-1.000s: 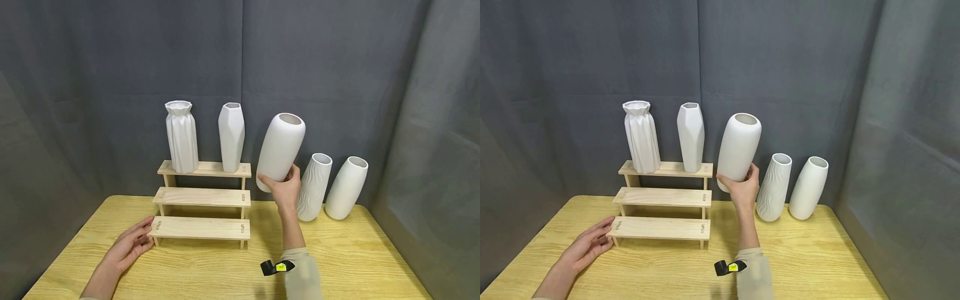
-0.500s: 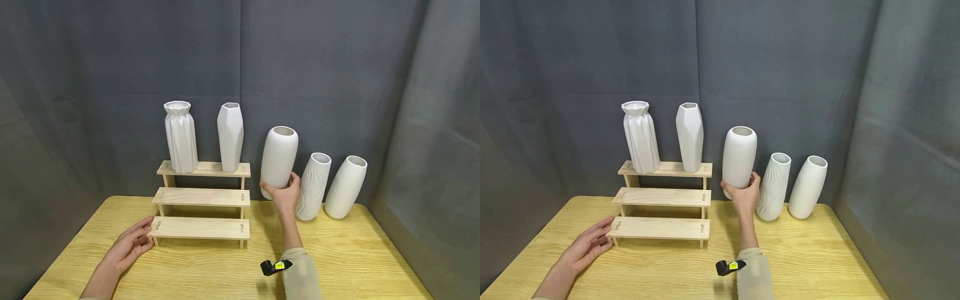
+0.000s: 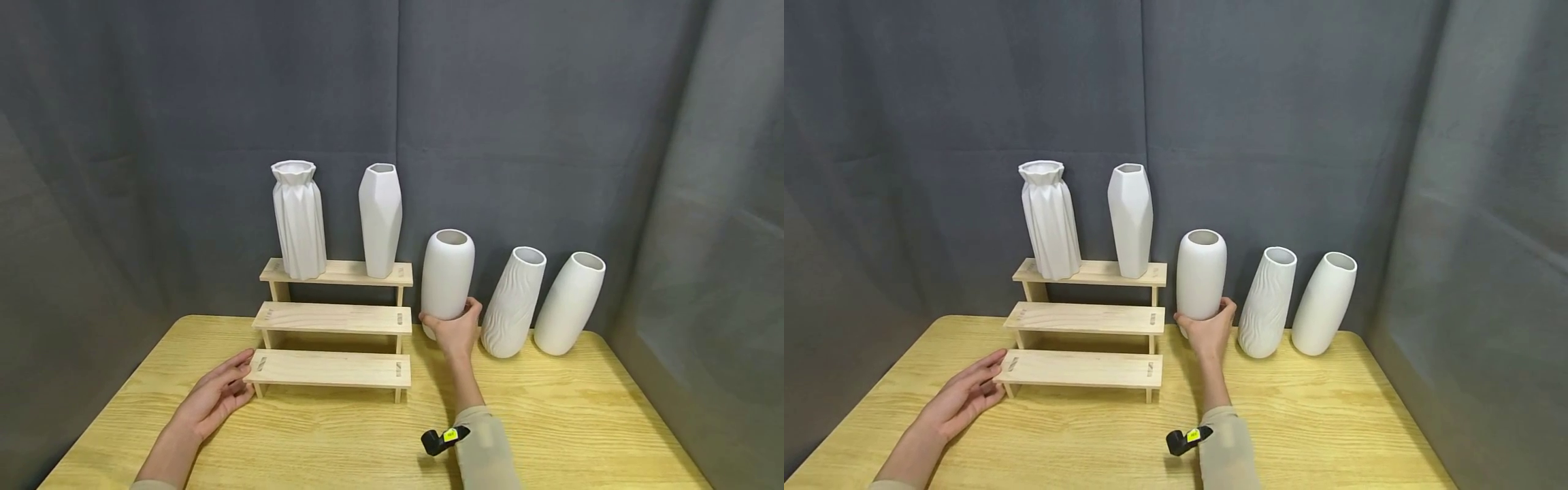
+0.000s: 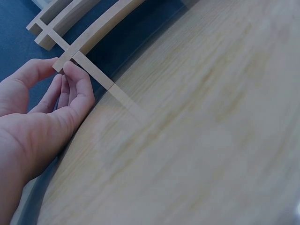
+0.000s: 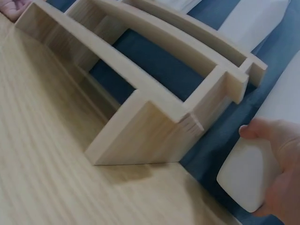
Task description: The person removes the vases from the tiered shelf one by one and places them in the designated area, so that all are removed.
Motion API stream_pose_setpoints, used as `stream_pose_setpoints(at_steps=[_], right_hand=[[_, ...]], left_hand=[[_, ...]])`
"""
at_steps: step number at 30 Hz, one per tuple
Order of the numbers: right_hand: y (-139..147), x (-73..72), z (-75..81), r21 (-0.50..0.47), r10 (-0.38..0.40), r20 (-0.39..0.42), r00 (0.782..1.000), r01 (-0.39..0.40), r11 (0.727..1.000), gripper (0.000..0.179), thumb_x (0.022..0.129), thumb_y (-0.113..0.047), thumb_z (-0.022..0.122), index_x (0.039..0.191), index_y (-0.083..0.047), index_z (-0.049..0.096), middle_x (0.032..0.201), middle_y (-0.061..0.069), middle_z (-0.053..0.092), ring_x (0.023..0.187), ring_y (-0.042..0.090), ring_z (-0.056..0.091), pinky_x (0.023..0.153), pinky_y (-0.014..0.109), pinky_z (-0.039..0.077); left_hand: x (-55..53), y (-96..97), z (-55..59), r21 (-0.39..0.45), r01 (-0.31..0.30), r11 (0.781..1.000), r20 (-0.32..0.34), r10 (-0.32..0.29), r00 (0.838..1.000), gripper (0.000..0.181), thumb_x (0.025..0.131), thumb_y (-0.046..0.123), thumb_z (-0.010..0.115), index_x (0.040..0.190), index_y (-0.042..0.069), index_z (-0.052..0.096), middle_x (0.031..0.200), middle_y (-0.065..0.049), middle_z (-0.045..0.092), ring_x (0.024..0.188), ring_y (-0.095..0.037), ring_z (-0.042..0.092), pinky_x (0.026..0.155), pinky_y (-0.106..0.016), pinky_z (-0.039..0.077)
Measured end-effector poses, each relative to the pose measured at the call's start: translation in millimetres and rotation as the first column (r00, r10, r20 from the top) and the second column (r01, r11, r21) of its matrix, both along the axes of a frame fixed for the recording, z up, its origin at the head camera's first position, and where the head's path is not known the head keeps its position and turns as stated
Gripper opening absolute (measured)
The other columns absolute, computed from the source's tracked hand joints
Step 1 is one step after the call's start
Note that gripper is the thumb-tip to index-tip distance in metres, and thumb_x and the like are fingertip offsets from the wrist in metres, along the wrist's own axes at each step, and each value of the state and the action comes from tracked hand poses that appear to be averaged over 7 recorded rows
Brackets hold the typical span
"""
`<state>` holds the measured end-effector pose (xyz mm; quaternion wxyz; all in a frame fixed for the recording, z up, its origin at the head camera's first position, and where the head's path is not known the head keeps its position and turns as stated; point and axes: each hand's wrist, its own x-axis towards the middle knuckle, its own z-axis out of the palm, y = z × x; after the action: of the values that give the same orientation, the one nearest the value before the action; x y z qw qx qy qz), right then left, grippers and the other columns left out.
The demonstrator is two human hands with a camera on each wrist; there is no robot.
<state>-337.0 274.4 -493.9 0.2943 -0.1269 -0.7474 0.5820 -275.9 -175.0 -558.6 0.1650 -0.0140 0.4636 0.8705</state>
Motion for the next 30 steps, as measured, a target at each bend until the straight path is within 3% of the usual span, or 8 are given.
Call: stream_pose_setpoints(at_steps=[6,15,23,30], right_hand=[[-5.1,-1.9,-4.2,0.036,-0.029,-0.020,0.999,0.030,0.999,0.098,0.059,-0.005,0.095,0.136,-0.003,0.035,0.132,0.018,0.045,0.117,0.035,0.051,0.100,0.045,0.040],[-3.9,0.3,-4.3,0.028,-0.131,0.010,0.991,0.130,0.991,0.097,0.057,-0.010,0.098,0.132,-0.001,0.037,0.125,0.019,0.048,0.114,0.035,0.052,0.101,0.043,0.040],[-3.1,1.5,-5.9,0.009,-0.136,0.018,0.991,0.136,0.991,0.097,0.058,-0.009,0.099,0.131,-0.001,0.037,0.125,0.019,0.046,0.115,0.036,0.051,0.102,0.042,0.039],[-5.0,-0.9,-10.0,0.038,-0.155,0.016,0.988,0.154,0.987,0.094,0.054,-0.007,0.098,0.128,0.001,0.040,0.122,0.021,0.047,0.114,0.036,0.050,0.101,0.042,0.039]], left_hand=[[-0.2,0.1,3.0,0.021,-0.004,1.000,-0.003,0.004,1.000,0.038,0.107,0.004,0.052,0.142,0.015,0.059,0.134,-0.007,0.047,0.106,-0.017,0.057,0.082,-0.029,0.052],[-0.8,0.2,2.9,0.023,-0.006,1.000,0.011,0.006,1.000,0.040,0.107,0.004,0.052,0.145,0.014,0.056,0.137,-0.009,0.041,0.106,-0.017,0.055,0.082,-0.029,0.052],[0.7,1.0,1.8,-0.001,-0.027,1.000,0.040,0.027,0.999,0.040,0.106,0.006,0.056,0.145,0.015,0.056,0.138,-0.007,0.042,0.107,-0.017,0.055,0.085,-0.029,0.051],[-0.2,1.0,1.7,0.010,-0.019,1.000,0.027,0.018,0.999,0.041,0.107,0.005,0.053,0.147,0.014,0.055,0.137,-0.008,0.042,0.109,-0.017,0.055,0.084,-0.029,0.051]])
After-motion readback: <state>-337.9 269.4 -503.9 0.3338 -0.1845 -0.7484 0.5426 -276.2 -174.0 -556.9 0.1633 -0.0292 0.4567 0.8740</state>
